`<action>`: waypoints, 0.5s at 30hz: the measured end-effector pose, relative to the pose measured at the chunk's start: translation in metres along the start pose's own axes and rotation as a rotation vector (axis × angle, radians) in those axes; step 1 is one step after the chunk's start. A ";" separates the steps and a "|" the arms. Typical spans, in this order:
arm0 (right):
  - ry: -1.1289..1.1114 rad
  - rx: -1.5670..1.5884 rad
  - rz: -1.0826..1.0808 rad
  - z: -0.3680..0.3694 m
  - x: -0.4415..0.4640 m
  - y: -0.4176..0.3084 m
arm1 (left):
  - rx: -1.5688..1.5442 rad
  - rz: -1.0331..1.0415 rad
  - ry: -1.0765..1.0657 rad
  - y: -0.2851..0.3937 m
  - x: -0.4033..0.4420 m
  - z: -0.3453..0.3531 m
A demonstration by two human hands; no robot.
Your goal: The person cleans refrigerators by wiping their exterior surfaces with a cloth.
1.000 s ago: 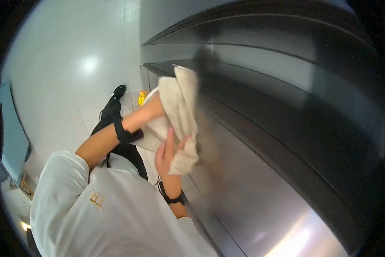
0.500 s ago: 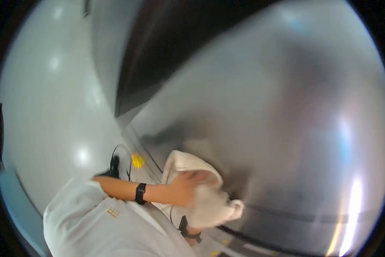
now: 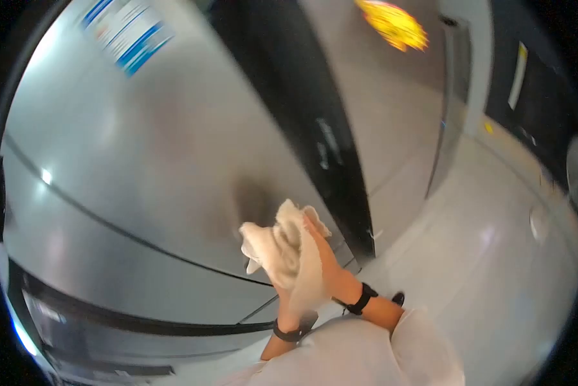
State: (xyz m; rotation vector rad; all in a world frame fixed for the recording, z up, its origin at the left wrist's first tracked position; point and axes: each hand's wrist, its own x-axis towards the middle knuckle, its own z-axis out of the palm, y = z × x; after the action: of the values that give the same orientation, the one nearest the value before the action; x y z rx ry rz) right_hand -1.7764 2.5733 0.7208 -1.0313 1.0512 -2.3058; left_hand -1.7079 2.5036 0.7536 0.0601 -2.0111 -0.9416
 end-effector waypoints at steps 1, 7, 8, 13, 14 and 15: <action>0.032 -0.025 -0.045 -0.011 -0.009 -0.006 | -0.041 -0.008 -0.066 0.004 -0.006 0.011; 0.220 -0.343 -0.321 -0.051 -0.009 -0.076 | -0.242 -0.117 -0.360 0.033 -0.031 0.047; 0.236 -0.234 -0.269 -0.064 -0.006 -0.082 | -0.264 -0.127 -0.363 0.036 -0.022 0.060; 0.362 0.047 -0.224 -0.148 -0.042 -0.168 | -0.365 -0.163 -0.338 0.078 -0.006 0.185; 0.382 0.233 -0.109 -0.152 -0.048 -0.189 | -0.391 -0.179 -0.350 0.082 -0.008 0.198; 0.410 0.016 -0.139 -0.165 -0.052 -0.181 | -0.414 -0.199 -0.381 0.085 -0.008 0.208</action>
State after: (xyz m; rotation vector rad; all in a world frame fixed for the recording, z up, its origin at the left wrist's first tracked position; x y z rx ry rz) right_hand -1.8785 2.7980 0.7635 -0.6543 1.1363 -2.7088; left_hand -1.8314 2.6910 0.7362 -0.1621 -2.1312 -1.5784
